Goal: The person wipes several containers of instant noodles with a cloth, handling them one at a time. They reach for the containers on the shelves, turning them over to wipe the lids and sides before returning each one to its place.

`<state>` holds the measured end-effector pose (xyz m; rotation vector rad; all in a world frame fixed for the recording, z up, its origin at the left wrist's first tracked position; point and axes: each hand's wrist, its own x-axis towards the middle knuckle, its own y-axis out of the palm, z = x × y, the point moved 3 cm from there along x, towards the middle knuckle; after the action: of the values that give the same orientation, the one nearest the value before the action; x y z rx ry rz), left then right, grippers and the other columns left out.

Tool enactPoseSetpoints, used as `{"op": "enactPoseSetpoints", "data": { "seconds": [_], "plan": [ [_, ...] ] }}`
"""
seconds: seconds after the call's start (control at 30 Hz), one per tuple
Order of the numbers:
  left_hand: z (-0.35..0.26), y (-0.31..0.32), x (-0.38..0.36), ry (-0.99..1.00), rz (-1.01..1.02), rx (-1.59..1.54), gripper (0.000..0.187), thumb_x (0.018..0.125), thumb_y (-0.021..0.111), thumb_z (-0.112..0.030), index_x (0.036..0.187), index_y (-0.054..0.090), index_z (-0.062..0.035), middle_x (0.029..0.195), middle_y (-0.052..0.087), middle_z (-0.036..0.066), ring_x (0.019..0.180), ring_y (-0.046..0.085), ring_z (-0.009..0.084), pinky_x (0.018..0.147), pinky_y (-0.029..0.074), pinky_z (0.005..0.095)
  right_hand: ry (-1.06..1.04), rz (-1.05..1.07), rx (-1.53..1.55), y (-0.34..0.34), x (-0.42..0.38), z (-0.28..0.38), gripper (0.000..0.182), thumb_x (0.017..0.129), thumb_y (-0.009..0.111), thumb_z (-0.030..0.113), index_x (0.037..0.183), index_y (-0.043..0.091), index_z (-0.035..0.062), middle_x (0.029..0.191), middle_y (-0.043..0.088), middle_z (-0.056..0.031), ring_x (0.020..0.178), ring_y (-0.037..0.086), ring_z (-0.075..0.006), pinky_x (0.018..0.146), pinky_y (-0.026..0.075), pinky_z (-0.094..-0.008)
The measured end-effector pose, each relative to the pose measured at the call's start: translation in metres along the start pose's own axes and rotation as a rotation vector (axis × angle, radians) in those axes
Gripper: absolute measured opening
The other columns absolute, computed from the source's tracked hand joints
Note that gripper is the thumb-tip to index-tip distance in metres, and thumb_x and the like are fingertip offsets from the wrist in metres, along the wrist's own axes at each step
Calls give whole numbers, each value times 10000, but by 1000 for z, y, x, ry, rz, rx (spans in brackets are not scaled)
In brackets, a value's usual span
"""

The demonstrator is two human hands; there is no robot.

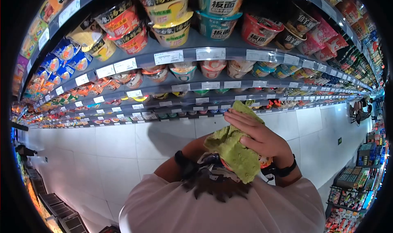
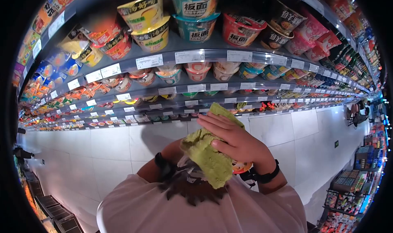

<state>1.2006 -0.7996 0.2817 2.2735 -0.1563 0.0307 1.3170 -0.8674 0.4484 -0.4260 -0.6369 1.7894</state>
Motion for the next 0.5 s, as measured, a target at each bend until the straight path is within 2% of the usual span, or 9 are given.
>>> {"op": "enactPoseSetpoints", "data": {
  "seconds": [0.03, 0.07, 0.1, 0.13, 0.17, 0.33, 0.4, 0.43, 0.5],
  "plan": [
    [-14, 2, -6, 152, -34, 498, 901, 794, 827, -368, 1514, 365, -84, 1491, 484, 46, 1320, 507, 177, 1101, 418, 348, -62, -84, -75, -5, -3, -11, 496, 1037, 455, 233, 1484, 419, 23, 1500, 475, -170, 1411, 426, -331, 1171, 312, -439],
    [-26, 9, -14, 304, -62, 991, 974, 750, 861, -398, 1513, 356, -66, 1468, 506, 54, 1299, 526, 176, 1091, 428, 344, -66, -94, -75, -11, -9, -23, 496, 1037, 455, 233, 1484, 419, 23, 1500, 475, -170, 1411, 426, -331, 1171, 312, -439],
    [-29, 21, -6, 297, -55, 997, 974, 750, 861, -398, 1513, 356, -66, 1468, 506, 54, 1299, 526, 176, 1091, 428, 344, 277, -42, 291, -15, -18, -46, 476, 1043, 448, 233, 1469, 435, 22, 1438, 536, -151, 1345, 500, -302, 1119, 381, -421],
    [-27, 29, 5, 179, -77, 572, 1046, 702, 887, -423, 1509, 343, -40, 1448, 522, 69, 1286, 536, 180, 1086, 433, 341, 615, 12, 658, -14, -32, -69, 458, 1049, 442, 233, 1455, 451, 21, 1376, 597, -131, 1279, 573, -273, 1067, 450, -404],
    [-23, 33, 15, 59, -99, 151, 1120, 655, 913, -449, 1506, 330, -14, 1428, 537, 84, 1272, 547, 184, 1081, 437, 339, 606, -73, 844, -15, -41, -92, 414, 1033, 486, 200, 1405, 501, 21, 1228, 669, -72, 1089, 667, -206, 954, 526, -351],
    [-22, 46, 48, 98, -112, -37, 1207, 635, 897, -559, 1518, 291, -3, 1451, 512, 116, 1282, 549, 209, 1090, 436, 360, 328, -465, 1559, 0, -81, -153, 443, 961, 606, 222, 1362, 534, 48, 1131, 689, -68, 981, 686, -233, 953, 542, -380],
    [-10, 36, 59, 164, -137, -215, 1089, 762, 779, -629, 1528, 287, -31, 1466, 498, 118, 1296, 543, 215, 1098, 436, 376, -327, -492, 1782, 22, -82, -186, 473, 991, 569, 316, 1388, 498, 68, 1175, 669, -80, 1043, 674, -258, 980, 532, -426],
    [-11, 35, 71, 231, -68, -264, 873, 921, 602, -621, 1525, 301, -67, 1467, 498, 116, 1306, 539, 224, 1093, 443, 376, -44, -771, 1859, 19, -76, -166, 507, 1017, 517, 409, 1407, 466, 89, 1232, 629, -94, 1098, 644, -279, 1011, 507, -459],
    [-17, 28, 91, 186, -226, -139, 813, 942, 554, -625, 1506, 342, -80, 1457, 514, 112, 1306, 542, 242, 1074, 464, 408, -70, -844, 1828, 0, -62, -143, 522, 1021, 494, 446, 1406, 462, 95, 1271, 607, -105, 1128, 629, -285, 1019, 503, -460]
  ]
}}
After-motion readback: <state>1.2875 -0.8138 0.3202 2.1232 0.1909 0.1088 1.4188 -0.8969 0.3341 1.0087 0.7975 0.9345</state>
